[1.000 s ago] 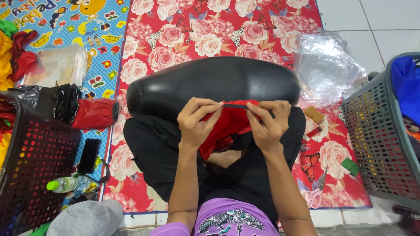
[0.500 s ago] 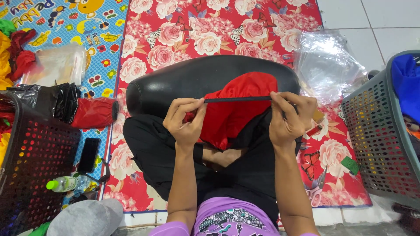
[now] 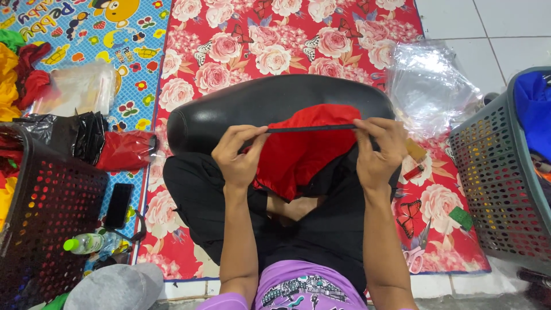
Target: A person fits a red elasticated fabric cover onto a black motorcycle seat and uses a small foam block to tuck the edges while sitting on the floor.
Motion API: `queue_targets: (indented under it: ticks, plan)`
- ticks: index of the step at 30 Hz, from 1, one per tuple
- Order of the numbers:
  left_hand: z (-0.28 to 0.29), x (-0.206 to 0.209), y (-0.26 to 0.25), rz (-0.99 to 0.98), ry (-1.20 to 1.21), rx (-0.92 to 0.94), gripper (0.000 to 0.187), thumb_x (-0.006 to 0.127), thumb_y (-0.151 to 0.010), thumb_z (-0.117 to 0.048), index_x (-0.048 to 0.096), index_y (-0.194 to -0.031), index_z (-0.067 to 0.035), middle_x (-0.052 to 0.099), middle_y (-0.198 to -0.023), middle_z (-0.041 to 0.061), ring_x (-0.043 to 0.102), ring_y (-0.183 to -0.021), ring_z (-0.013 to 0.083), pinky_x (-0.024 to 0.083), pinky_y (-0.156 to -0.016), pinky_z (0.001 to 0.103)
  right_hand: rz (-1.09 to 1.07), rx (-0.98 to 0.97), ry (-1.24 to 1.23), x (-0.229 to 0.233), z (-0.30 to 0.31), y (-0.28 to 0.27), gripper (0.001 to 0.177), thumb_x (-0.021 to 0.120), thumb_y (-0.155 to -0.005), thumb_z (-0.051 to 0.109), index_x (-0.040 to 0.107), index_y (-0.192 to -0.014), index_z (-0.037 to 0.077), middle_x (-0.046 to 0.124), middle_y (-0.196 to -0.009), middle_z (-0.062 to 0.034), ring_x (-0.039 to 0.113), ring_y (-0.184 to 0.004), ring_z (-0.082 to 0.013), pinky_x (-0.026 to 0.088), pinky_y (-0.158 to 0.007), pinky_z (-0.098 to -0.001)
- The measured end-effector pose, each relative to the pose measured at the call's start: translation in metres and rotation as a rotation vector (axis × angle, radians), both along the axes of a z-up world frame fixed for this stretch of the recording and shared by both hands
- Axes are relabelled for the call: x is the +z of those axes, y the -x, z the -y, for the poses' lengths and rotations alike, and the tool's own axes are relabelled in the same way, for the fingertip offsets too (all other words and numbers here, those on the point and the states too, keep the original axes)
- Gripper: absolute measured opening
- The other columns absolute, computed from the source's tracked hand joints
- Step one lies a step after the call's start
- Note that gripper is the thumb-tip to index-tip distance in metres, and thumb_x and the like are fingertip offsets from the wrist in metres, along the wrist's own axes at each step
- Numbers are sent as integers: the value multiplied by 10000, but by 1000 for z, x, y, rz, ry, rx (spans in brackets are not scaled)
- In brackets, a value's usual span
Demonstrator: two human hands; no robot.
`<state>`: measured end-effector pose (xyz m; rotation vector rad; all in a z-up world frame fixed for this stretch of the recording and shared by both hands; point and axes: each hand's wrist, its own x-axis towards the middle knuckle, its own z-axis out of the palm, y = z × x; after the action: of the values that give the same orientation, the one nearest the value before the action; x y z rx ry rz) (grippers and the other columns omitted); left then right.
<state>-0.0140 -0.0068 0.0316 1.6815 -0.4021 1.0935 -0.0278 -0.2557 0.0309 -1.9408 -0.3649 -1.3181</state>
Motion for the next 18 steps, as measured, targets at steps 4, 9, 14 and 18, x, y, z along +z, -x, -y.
queue_targets:
  ticks: [4,9,14,18]
  plan:
    - [11,9,4,-201,-48,-177,97,776,-935,-42,819,-1007,-92,713,-797,58,660,-655,161,556,-605,293,-206,186,17,8,-8,1,152,709,-1021,1,793,-1141,44,671,-897,-109,590,-820,-274,453,-804,-357]
    - [3,-18,-8,-528,102,-383,169,672,-1028,-158,761,-934,-50,623,-765,76,564,-730,135,514,-675,327,-510,432,-177,-20,10,-8,131,657,-1058,55,744,-964,25,594,-831,-97,514,-802,-184,420,-807,-334]
    - [-3,-33,-18,-845,545,-667,248,663,-1017,-238,670,-809,-102,532,-638,-21,523,-647,59,503,-678,229,-758,659,-711,-4,3,3,284,605,-1087,135,706,-828,78,540,-806,15,477,-848,-55,437,-840,-249]
    - [-3,-30,-22,-885,729,-734,241,694,-972,-177,661,-748,-95,544,-603,-4,561,-609,79,489,-663,225,-798,724,-930,-5,3,2,223,648,-1051,131,749,-886,19,662,-816,-38,622,-876,-98,491,-939,-284]
